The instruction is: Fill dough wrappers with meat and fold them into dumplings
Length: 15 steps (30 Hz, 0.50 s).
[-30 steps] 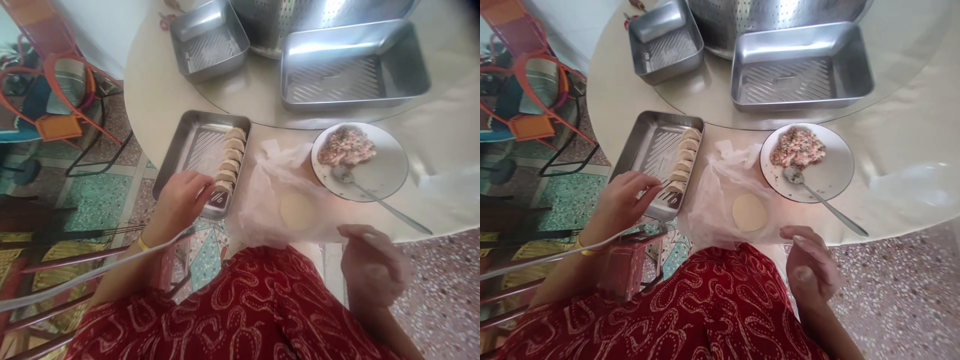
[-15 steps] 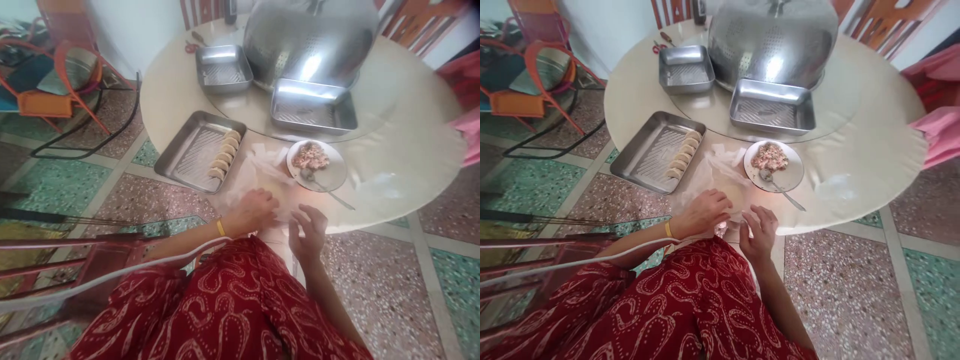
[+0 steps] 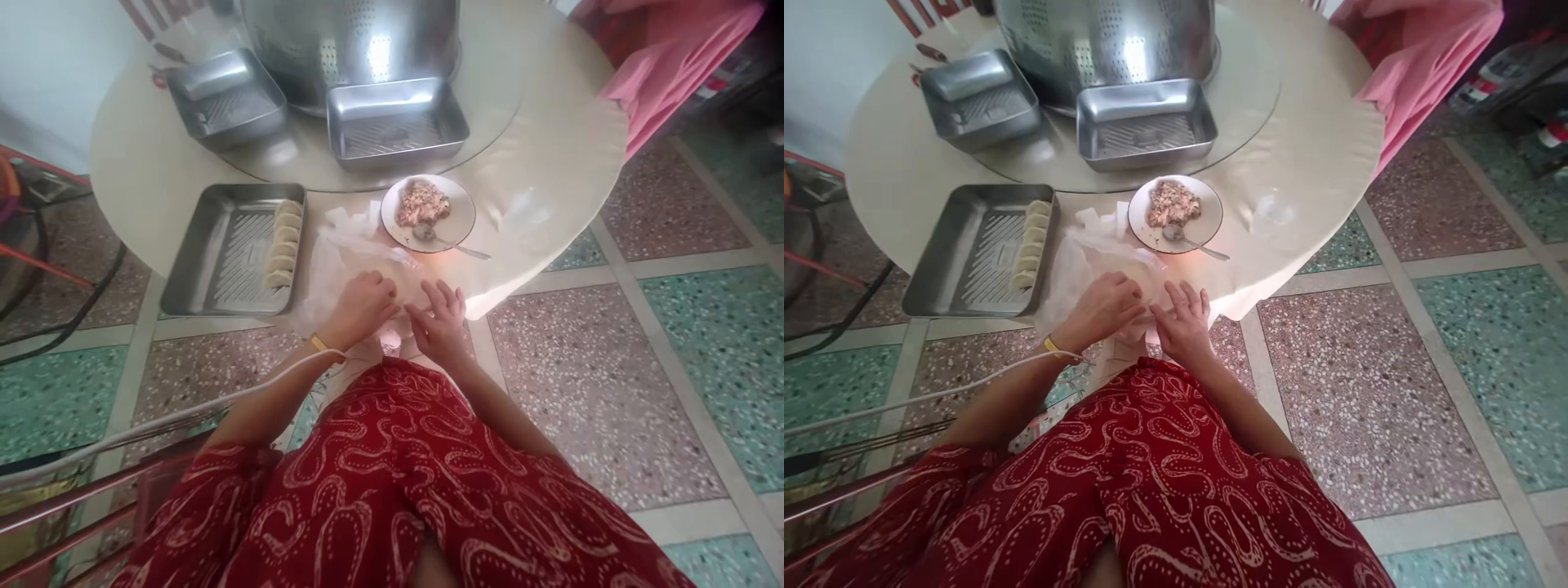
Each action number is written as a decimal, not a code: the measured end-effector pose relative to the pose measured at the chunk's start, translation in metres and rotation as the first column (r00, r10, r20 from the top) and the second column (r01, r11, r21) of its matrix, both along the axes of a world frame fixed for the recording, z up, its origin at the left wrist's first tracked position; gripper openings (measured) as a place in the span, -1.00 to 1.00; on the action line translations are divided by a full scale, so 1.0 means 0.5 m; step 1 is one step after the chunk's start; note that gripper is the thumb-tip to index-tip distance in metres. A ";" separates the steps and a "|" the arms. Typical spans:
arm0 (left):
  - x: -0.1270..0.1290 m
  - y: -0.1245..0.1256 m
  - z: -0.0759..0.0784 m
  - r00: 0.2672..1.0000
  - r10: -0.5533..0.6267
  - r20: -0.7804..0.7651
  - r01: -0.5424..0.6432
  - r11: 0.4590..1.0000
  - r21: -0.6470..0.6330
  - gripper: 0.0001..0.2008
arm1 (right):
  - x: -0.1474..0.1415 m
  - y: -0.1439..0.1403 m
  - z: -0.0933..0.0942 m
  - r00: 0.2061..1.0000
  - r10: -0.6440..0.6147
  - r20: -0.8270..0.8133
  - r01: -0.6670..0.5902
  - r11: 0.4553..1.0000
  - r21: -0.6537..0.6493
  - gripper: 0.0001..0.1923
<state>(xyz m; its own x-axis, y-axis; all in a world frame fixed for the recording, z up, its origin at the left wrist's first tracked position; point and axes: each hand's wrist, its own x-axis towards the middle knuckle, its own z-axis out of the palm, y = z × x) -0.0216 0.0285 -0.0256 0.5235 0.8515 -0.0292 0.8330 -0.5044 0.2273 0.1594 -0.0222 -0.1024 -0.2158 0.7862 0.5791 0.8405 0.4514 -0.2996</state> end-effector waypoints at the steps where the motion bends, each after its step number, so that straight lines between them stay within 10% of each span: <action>1: 0.002 0.002 0.000 1.000 0.005 -0.019 -0.005 1.000 0.001 -0.84 | 0.000 -0.001 -0.002 1.000 0.000 0.000 0.000 1.000 0.002 -0.78; 15: 0.013 0.011 0.005 0.993 0.058 -0.104 -0.060 0.998 -0.013 -0.82 | 0.000 -0.004 -0.011 1.000 0.015 -0.019 -0.016 1.000 -0.026 -0.78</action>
<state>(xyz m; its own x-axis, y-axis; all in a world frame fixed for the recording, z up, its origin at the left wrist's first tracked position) -0.0148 0.0337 -0.0232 0.4657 0.8799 -0.0944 0.8808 -0.4505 0.1459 0.1593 -0.0242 -0.1080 -0.2174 0.7979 0.5622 0.8278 0.4559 -0.3269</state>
